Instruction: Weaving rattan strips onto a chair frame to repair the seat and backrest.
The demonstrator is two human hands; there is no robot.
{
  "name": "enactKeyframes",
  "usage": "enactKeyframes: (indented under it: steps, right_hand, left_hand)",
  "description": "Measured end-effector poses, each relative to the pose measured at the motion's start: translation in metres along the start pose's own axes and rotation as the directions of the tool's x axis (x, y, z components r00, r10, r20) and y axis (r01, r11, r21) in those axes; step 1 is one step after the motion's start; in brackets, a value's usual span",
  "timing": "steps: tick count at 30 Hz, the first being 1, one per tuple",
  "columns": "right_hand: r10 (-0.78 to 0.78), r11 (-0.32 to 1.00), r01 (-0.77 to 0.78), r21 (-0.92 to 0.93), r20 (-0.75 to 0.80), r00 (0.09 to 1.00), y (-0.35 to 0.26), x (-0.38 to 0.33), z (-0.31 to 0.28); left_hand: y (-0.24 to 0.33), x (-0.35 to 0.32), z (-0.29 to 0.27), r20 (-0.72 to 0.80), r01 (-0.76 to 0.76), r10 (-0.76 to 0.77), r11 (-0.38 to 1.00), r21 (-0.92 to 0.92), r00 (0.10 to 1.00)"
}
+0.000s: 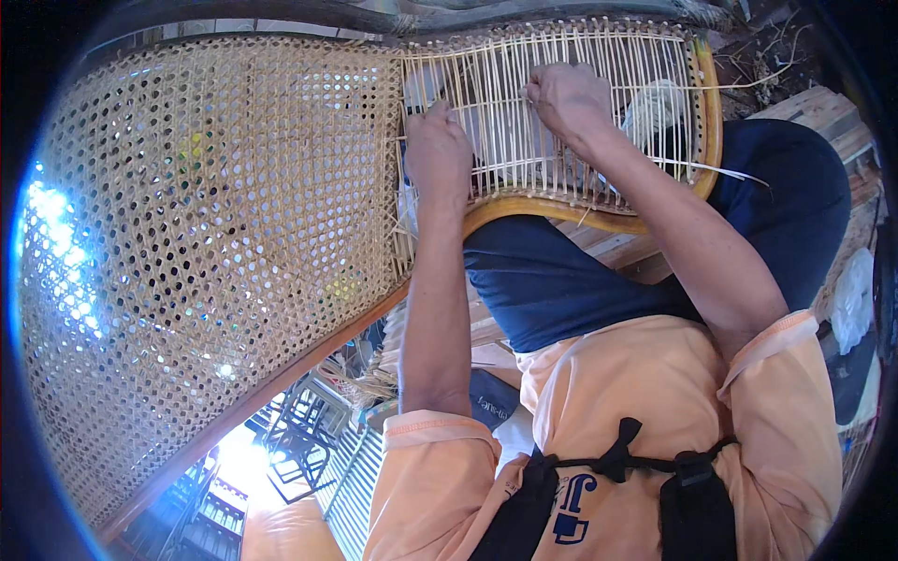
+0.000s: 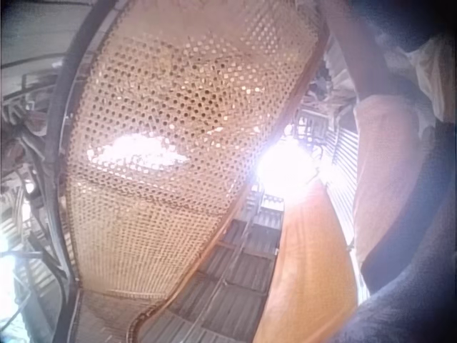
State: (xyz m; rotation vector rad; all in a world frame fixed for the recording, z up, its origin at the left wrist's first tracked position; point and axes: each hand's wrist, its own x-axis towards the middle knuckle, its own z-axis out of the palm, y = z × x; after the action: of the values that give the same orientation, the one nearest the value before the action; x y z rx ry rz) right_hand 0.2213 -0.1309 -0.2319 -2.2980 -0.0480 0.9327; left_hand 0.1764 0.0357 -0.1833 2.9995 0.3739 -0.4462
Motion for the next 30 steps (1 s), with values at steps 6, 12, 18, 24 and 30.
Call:
enactKeyframes:
  steps: [6,12,18,24,30]
  right_hand:
    - [-0.047,0.999,0.047,0.007,-0.003,0.999,0.008,-0.001,-0.001]
    - [-0.069,0.996,0.073,0.049,-0.075,0.995,0.006,0.001,0.01]
    - [-0.008,0.999,0.013,-0.031,0.171,0.985,-0.006,-0.01,-0.021]
    - [-0.061,0.994,0.068,-0.085,0.08,0.995,-0.002,-0.011,-0.009]
    - [-0.248,0.963,0.226,-0.146,-0.16,0.956,0.014,-0.011,0.004]
  left_hand:
    - [0.016,0.018,-0.011,0.257,0.032,-0.11,0.957,0.289,0.96]
    - [0.008,0.031,-0.012,0.33,-0.029,-0.08,0.949,0.312,0.94]
    - [0.014,0.038,-0.02,0.357,-0.102,-0.042,0.922,0.373,0.933]
    - [0.016,0.04,-0.032,0.396,-0.212,0.031,0.882,0.422,0.918]
    - [0.013,0.038,-0.03,0.412,-0.23,0.034,0.87,0.437,0.91]
